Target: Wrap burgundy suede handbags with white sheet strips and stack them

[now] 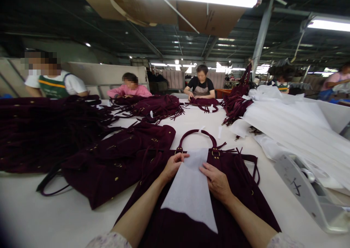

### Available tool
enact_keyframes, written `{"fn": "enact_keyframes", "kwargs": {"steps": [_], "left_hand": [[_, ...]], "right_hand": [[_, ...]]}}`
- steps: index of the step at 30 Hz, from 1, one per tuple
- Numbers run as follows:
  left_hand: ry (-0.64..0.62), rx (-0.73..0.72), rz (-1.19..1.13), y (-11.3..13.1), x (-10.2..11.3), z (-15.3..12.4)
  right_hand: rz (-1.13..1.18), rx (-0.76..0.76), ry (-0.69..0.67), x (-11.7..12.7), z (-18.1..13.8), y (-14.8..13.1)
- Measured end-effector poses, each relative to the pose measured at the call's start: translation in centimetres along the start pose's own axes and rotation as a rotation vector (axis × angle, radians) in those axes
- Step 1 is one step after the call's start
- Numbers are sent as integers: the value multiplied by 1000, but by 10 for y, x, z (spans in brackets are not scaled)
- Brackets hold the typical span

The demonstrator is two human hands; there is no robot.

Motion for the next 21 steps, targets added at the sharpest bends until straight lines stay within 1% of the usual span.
{"fn": "enact_keyframes", "kwargs": {"steps": [14,21], "left_hand": [[2,1,-2,1,0,-1],[-5,-26,22,4,0,-2]], "right_hand": [[-4,-7,-8,-3,0,3],[-8,-2,-19,-2,0,2]]}}
Point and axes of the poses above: each hand's wrist, its own z-axis towards the middle knuckle, its own x-axis out of the back of the hand, y = z × x, the point moved 10 cm from there along z, towards the middle knuckle, and after that the axes turned 15 degrees about -y, right-handed, at the moved point
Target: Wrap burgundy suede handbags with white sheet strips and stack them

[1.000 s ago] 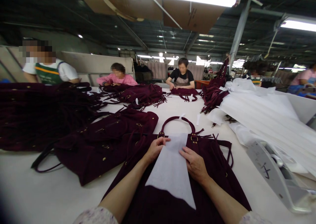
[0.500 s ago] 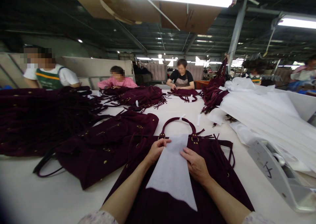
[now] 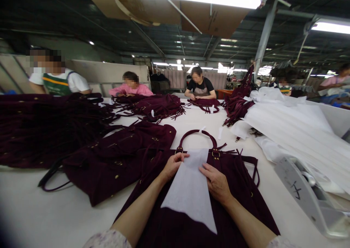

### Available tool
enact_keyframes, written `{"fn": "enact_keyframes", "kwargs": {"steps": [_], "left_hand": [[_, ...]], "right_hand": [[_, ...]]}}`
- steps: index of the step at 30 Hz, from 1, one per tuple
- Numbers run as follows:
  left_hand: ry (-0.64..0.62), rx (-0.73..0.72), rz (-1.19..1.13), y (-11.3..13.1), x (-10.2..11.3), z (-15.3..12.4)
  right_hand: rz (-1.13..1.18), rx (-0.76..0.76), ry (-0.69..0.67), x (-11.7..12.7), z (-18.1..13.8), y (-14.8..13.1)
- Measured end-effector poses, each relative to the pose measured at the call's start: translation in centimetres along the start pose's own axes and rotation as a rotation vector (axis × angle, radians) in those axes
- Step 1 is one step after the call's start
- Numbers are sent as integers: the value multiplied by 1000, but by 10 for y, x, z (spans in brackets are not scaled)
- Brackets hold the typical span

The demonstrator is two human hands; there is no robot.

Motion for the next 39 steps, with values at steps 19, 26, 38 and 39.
{"fn": "enact_keyframes", "kwargs": {"steps": [19,26,38,39], "left_hand": [[-615,-25,899,79,-97,-46],[-660,7,1173,131,-148,-160],[-253,112,1216,139,-139,-224],[-245,121,1231,137,-139,-222]], "right_hand": [[-12,49,-458,39,-27,-53],[-160,-39,-383,61,-131,-127],[-449,-100,-199,70,-174,-127],[-459,-99,-205,69,-169,-129]]}}
Point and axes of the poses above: each hand's wrist, its own z-axis towards the middle knuckle, its own x-axis out of the back of the hand, y = z × x, the point moved 10 cm from there along z, towards the middle knuckle, and after that the axes turned 15 degrees about -y, right-handed, at the moved point
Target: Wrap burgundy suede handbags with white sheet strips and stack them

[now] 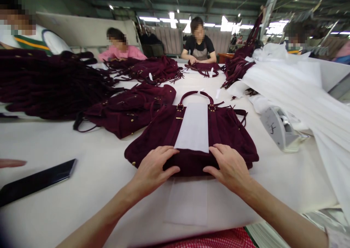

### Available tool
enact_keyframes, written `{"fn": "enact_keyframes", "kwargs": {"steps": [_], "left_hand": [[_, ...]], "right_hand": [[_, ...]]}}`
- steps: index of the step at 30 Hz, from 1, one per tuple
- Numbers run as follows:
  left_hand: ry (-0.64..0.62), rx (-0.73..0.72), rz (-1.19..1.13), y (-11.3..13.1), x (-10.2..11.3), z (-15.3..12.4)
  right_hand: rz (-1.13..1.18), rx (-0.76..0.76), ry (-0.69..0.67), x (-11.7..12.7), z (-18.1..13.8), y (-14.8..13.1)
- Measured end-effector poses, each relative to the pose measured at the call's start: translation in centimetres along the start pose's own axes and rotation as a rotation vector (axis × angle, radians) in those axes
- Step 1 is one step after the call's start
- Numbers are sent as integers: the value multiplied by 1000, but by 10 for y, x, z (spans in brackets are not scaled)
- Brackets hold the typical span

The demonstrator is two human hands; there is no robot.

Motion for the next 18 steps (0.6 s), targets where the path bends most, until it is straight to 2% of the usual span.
{"fn": "enact_keyframes", "kwargs": {"steps": [5,9,12,16,18], "left_hand": [[30,83,178,-3,-5,21],[8,13,298,1,-12,31],[-14,-1,244,-13,-5,21],[-80,-64,123,-37,10,-3],[-117,-93,92,-49,14,-7]], "right_hand": [[-159,30,-68,-11,25,-12],[-263,154,-42,-26,22,-15],[-239,191,26,-26,7,-6],[-88,192,30,-24,-5,14],[-32,207,36,-24,-6,21]]}}
Point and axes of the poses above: each hand's wrist, its own z-axis towards the middle knuckle, its own x-axis out of the back of the hand, y = z × x, the point moved 10 cm from there along z, towards the middle knuckle, and after that the axes turned 15 degrees about -y, right-handed, at the moved point
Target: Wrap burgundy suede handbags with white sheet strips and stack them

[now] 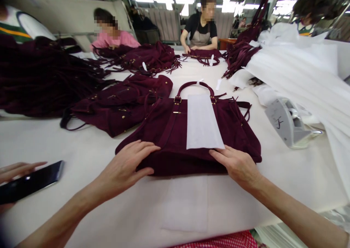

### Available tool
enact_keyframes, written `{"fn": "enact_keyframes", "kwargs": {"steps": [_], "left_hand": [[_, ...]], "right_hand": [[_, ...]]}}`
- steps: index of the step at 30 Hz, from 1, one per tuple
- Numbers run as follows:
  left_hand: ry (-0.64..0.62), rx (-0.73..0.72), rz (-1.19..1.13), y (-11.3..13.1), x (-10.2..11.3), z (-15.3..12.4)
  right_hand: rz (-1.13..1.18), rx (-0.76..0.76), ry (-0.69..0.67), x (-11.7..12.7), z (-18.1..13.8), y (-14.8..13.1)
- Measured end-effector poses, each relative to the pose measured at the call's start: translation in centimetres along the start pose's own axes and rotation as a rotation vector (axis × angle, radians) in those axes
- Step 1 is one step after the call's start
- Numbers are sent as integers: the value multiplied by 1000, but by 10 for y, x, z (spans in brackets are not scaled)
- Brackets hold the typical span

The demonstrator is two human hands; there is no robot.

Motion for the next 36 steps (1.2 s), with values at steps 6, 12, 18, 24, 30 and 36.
{"fn": "enact_keyframes", "kwargs": {"steps": [6,12,18,24,30,36], "left_hand": [[-81,260,51,-42,-15,27],[6,215,221,-24,-18,31],[76,186,305,-15,-17,23],[70,253,307,-4,-4,21],[154,128,161,45,8,48],[108,141,183,36,-17,71]], "right_hand": [[-21,-1,19,-17,1,8],[164,-13,-179,-21,15,6],[-11,-220,-156,5,40,-2],[84,-235,-162,-10,60,-18],[212,-264,-218,-32,63,-3],[104,-262,-291,-23,85,1]]}}
Point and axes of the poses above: each hand's wrist, its own z-axis towards the middle knuckle, its own x-axis out of the back of the hand, y = z × x, the point moved 10 cm from there along z, towards the middle knuckle, and after that the axes turned 15 degrees about -y, right-handed, at the moved point
